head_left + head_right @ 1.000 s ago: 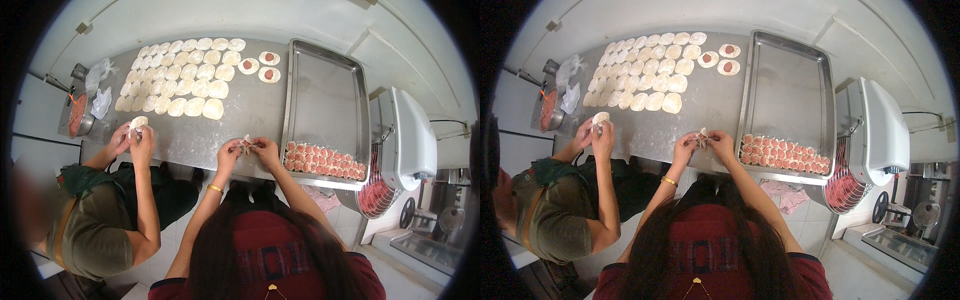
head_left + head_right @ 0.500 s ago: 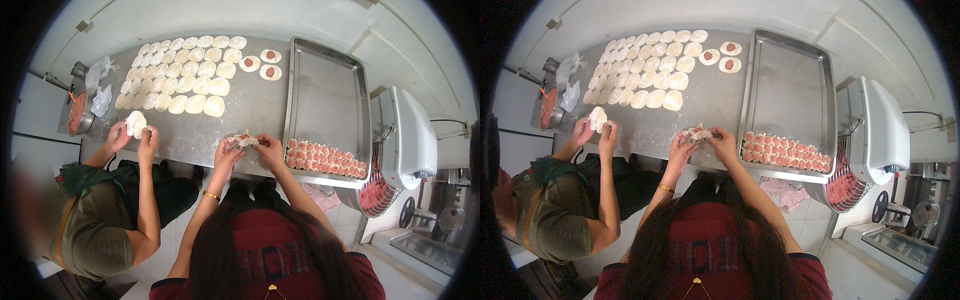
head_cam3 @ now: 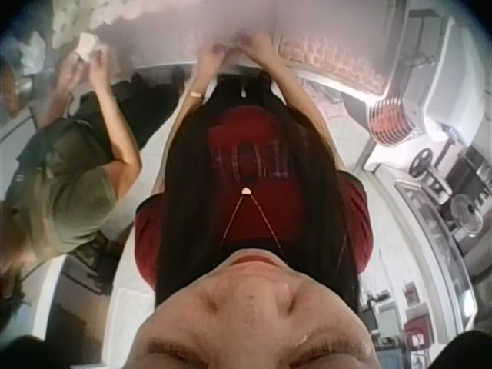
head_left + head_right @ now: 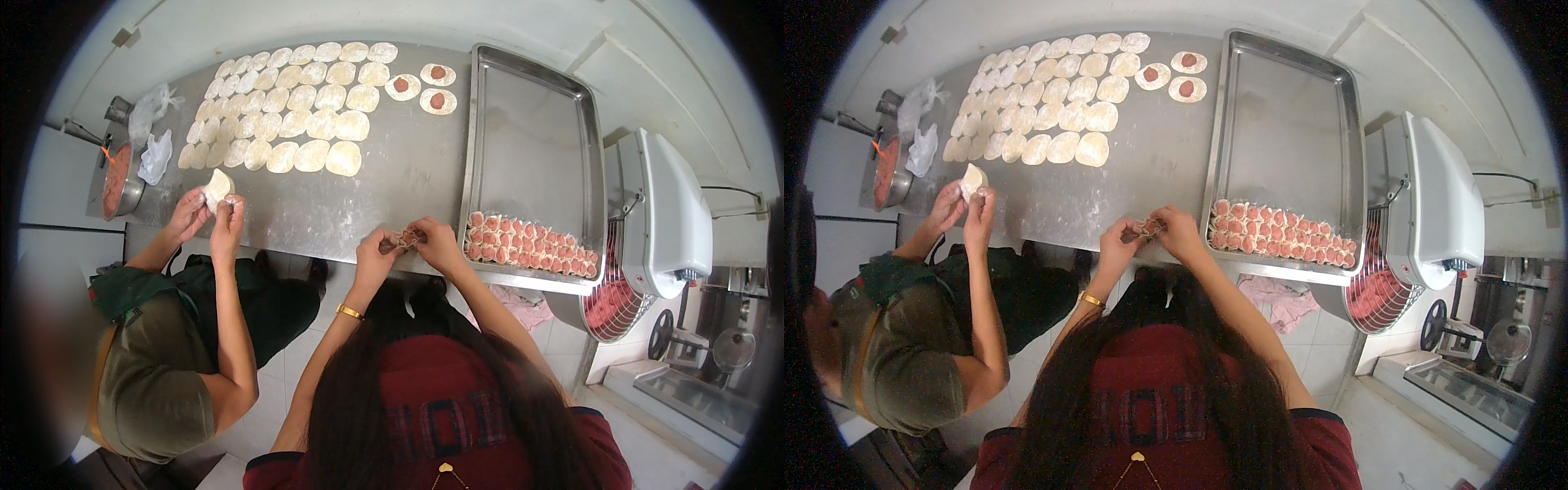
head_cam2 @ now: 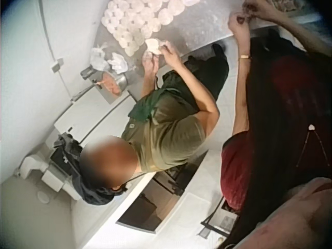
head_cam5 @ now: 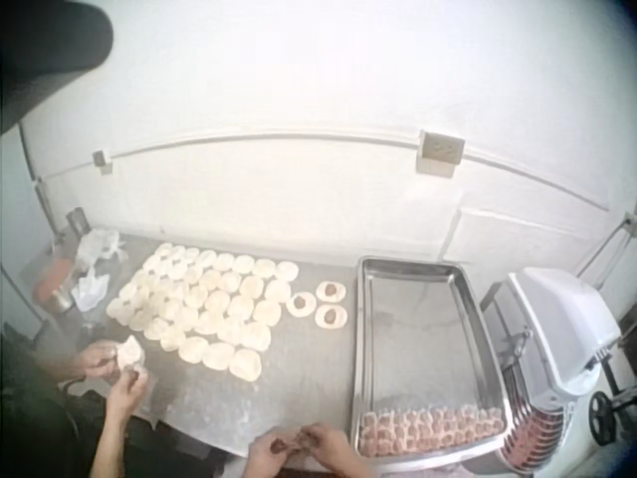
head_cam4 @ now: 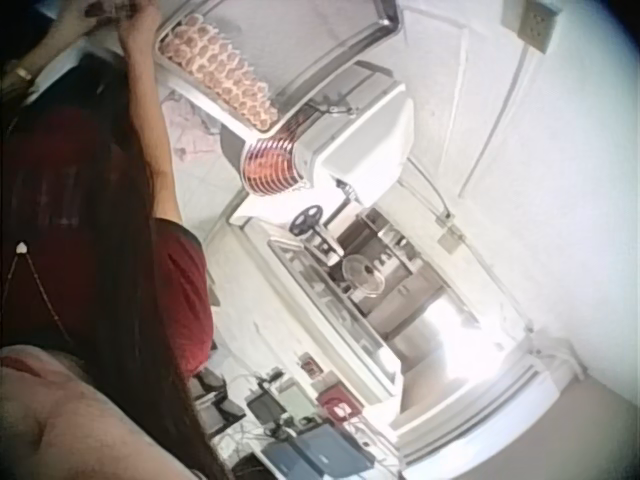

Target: The person places small meat portions onto round dough discs and folds them into dumplings, then arranges the finished dumplings on a metal tray. A coworker also prepares dough and meat portions on the same table.

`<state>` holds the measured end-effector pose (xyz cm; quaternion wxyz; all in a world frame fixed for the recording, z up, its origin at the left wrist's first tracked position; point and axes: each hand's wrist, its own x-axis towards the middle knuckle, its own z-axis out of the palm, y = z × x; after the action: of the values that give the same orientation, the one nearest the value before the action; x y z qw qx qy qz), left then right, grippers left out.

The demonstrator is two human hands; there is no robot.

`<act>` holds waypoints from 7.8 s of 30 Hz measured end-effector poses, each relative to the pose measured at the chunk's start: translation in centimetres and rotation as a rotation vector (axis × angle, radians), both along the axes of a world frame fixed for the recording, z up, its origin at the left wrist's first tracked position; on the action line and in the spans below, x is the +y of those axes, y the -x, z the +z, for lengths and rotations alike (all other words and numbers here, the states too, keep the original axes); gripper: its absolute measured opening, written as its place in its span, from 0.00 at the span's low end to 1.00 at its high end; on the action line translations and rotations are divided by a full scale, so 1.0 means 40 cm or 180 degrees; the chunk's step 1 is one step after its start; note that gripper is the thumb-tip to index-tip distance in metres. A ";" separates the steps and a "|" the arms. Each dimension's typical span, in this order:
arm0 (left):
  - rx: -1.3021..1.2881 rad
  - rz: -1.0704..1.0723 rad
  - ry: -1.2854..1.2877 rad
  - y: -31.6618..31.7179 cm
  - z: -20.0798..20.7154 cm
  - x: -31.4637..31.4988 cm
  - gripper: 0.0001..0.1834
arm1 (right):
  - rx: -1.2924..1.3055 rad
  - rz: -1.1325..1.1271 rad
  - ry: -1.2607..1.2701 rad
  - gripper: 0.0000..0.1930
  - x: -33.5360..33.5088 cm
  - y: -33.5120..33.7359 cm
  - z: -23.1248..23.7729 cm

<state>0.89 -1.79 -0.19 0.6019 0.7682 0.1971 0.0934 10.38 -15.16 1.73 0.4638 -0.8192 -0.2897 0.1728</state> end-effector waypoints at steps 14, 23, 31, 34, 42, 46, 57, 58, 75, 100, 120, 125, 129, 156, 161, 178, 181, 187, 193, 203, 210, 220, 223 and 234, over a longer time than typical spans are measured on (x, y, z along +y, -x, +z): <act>0.0524 -0.0473 -0.0675 -0.028 0.078 -0.010 0.18 | -0.0719 0.0215 0.0374 0.07 -0.016 0.007 0.009; 0.0568 -0.0752 -0.1219 -0.046 0.064 0.005 0.13 | -0.0306 0.0336 -0.0013 0.08 -0.012 -0.014 0.001; 0.0407 -0.0826 -0.0854 -0.045 0.052 0.009 0.14 | -0.0628 0.0111 0.0345 0.10 -0.018 0.013 0.007; 0.0374 -0.0826 -0.0936 -0.049 0.051 0.002 0.13 | -0.0471 0.0171 0.0299 0.10 -0.014 0.012 0.010; 0.0285 -0.0684 -0.1001 -0.049 0.054 -0.002 0.13 | -0.0674 0.0137 0.0429 0.11 -0.016 0.013 0.009; 0.0337 -0.0750 -0.0766 -0.054 0.050 0.005 0.14 | -0.0600 0.0133 0.0236 0.12 -0.017 0.007 0.012; 0.0174 -0.0749 -0.1215 -0.057 0.049 0.013 0.13 | -0.0653 0.0082 0.0221 0.10 -0.013 -0.006 0.016; 0.0109 -0.0705 -0.1181 -0.056 0.049 0.014 0.13 | -0.0819 -0.0009 0.0368 0.10 -0.016 -0.006 0.014; -0.0003 -0.0832 -0.0981 -0.070 0.039 0.031 0.12 | -0.0581 0.0078 0.0464 0.17 0.001 -0.008 0.007; 0.0159 0.0617 -0.2407 -0.784 -0.043 0.259 0.19 | 0.0316 -0.2908 -0.0232 0.19 -0.619 0.103 0.212; 0.0447 0.0530 -0.1760 -0.176 -0.007 -0.037 0.11 | -0.1059 -0.0434 0.1205 0.17 -0.833 -0.369 0.061; 0.0526 0.0769 -0.1751 -0.107 -0.015 -0.058 0.11 | -0.0895 0.0227 0.1372 0.19 -0.830 -0.368 0.068; 0.0585 0.0861 -0.1762 -0.106 -0.020 -0.065 0.12 | -0.0736 0.0366 0.1317 0.21 -0.837 -0.355 0.083; 0.0140 0.1187 -0.0103 -0.063 -0.086 0.012 0.09 | -0.1140 -0.0740 0.0456 0.24 -0.591 -0.280 0.204; -0.0048 0.1070 0.0355 -0.043 -0.073 0.024 0.19 | -0.0495 0.0184 -0.0219 0.17 -0.223 -0.162 0.123; 0.0345 0.0511 0.0142 -0.055 -0.049 0.055 0.18 | -0.0439 -0.0960 0.0533 0.11 0.048 -0.049 -0.075; 0.0282 0.0473 0.0170 -0.056 -0.044 0.060 0.18 | -0.0508 -0.0912 0.0489 0.11 0.049 -0.049 -0.075; 0.0337 0.0376 0.0169 -0.052 -0.032 0.062 0.19 | 0.1322 -0.1127 -0.0585 0.08 0.052 -0.045 -0.074; 0.0297 0.0323 0.1107 -0.059 -0.031 0.068 0.16 | 0.1948 -0.0724 -0.1215 0.11 0.055 -0.026 -0.100; -0.0219 0.0770 0.2428 -0.026 0.011 0.065 0.08 | 0.2421 -0.0886 -0.1688 0.11 0.059 -0.002 -0.032; -0.0479 0.0484 0.2243 0.007 0.038 0.040 0.12 | 0.1942 -0.0756 -0.0804 0.11 0.040 -0.017 -0.033; -0.0106 0.0499 -0.0281 0.011 -0.008 0.013 0.09 | -0.0046 -0.0067 -0.0245 0.18 0.013 0.003 -0.030; -0.0479 0.0379 -0.0567 0.009 -0.008 -0.001 0.09 | -0.0278 0.0027 0.0005 0.19 0.008 0.004 -0.025; 0.0197 0.0177 -0.0369 -0.014 0.033 -0.022 0.19 | -0.0328 0.0180 -0.0060 0.12 0.008 -0.011 0.000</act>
<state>1.45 -2.66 1.13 0.5472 0.7985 0.2311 0.0975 10.81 -14.86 1.73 0.4509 -0.8141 -0.3379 0.1406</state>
